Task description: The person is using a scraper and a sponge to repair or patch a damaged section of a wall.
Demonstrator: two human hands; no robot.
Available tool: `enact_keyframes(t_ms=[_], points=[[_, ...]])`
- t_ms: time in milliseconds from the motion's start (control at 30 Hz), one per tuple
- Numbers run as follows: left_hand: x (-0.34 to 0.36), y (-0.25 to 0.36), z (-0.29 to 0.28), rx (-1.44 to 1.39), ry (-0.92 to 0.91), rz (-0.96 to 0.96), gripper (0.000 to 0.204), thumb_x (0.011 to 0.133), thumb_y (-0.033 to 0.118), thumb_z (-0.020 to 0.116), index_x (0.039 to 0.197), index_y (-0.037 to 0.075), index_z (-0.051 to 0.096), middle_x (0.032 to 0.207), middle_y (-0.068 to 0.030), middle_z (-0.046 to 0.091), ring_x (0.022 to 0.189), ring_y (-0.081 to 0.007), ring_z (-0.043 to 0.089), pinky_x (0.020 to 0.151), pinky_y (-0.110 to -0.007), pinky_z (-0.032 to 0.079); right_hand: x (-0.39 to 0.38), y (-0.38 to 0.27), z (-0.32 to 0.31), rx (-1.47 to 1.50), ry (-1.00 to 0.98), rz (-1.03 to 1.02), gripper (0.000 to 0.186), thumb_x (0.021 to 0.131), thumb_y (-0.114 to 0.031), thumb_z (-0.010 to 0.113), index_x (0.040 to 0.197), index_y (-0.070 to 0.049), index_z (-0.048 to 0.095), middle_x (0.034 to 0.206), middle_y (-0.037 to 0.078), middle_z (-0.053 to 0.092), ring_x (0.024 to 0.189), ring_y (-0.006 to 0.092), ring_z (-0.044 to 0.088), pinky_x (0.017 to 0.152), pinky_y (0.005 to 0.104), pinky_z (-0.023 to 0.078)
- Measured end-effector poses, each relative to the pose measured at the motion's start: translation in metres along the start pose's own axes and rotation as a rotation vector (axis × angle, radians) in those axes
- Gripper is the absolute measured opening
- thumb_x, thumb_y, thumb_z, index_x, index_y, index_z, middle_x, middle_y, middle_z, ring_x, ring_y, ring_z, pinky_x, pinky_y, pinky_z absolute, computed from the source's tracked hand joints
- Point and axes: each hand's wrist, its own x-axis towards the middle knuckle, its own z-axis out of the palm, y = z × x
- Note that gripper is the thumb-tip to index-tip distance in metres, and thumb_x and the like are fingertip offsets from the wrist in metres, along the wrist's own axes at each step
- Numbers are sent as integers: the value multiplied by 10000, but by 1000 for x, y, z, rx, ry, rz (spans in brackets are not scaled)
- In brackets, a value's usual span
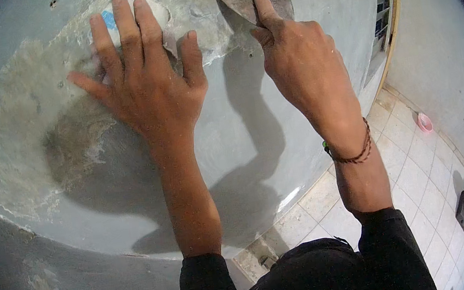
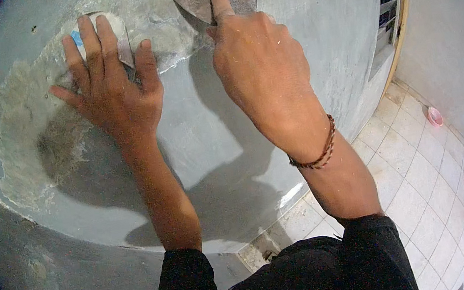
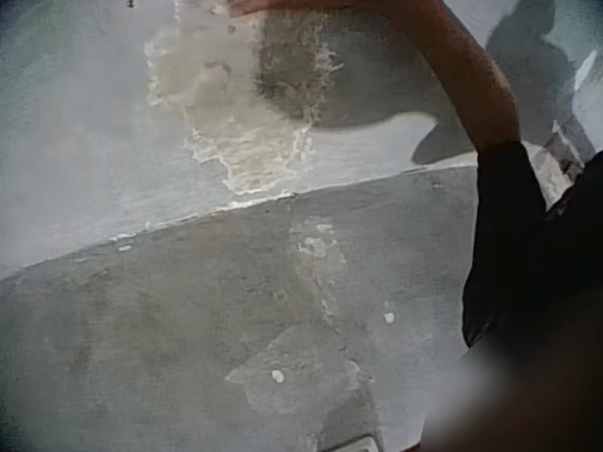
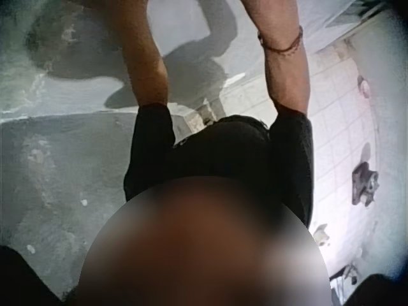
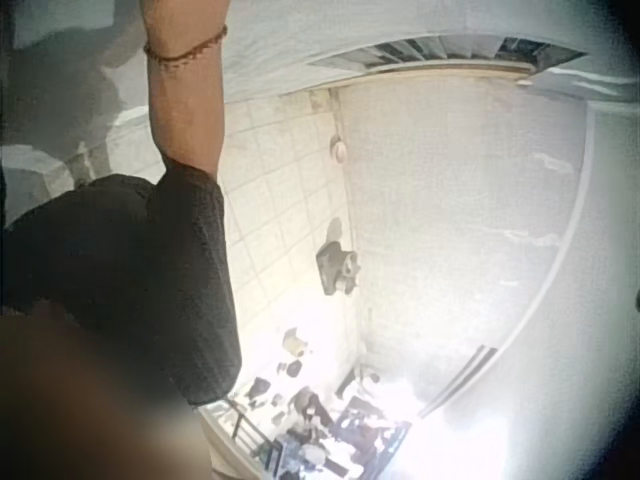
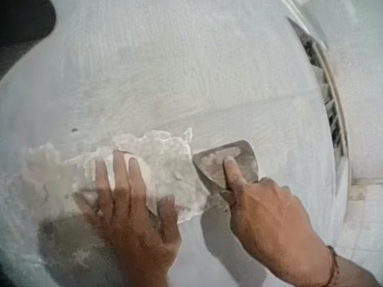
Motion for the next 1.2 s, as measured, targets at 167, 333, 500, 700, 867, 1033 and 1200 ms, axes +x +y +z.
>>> enact_keyframes(t_ms=[167,333,500,700,867,1033,1200], points=[[0,0,-5,-3,3,-1,533,890,476,476,1311,149,488,1381,-22,451,1299,-300,375,1026,-656,-7,-5,-2,6,-18,27,20,374,902,-192,523,1262,-92,492,683,252,595,668,442,589,573,506,458],[-1,4,-2,3,15,-12,533,890,476,477,1311,149,489,1376,-22,457,1297,-299,379,1023,-661,-29,-8,4,11,5,26,13,372,903,-200,519,1258,-93,492,685,255,596,658,452,585,572,511,457],[1,-2,1,-18,44,-2,526,891,480,474,1298,149,502,1383,-18,450,1305,-294,367,1020,-668,-29,-9,0,11,-4,-13,20,355,905,-189,505,1246,-91,491,685,260,589,669,454,584,568,525,455],[0,-3,1,-15,32,-9,539,883,476,483,1303,138,502,1400,-14,430,1326,-294,331,1009,-692,-3,2,-7,4,39,10,-107,358,815,-56,471,1168,0,440,722,301,601,711,472,609,600,528,504],[1,2,-1,-20,-19,-20,547,862,465,514,1295,130,510,1408,-16,418,1336,-293,314,995,-713,-8,0,-3,8,32,-1,-11,355,904,-184,490,1244,-84,465,734,281,592,718,476,575,620,543,458],[1,-1,-4,-26,-16,-30,552,844,445,544,1296,130,510,1413,-17,412,1339,-292,308,984,-727,-11,-2,-8,6,49,-37,16,370,902,-179,490,1261,-91,466,732,279,597,718,474,577,625,534,466],[-1,3,-5,-3,-62,-45,548,836,441,558,1299,152,510,1418,-10,407,1340,-285,309,992,-720,-10,-8,-10,5,35,-53,78,362,899,-179,500,1250,-91,477,721,275,599,705,474,578,610,526,471]])
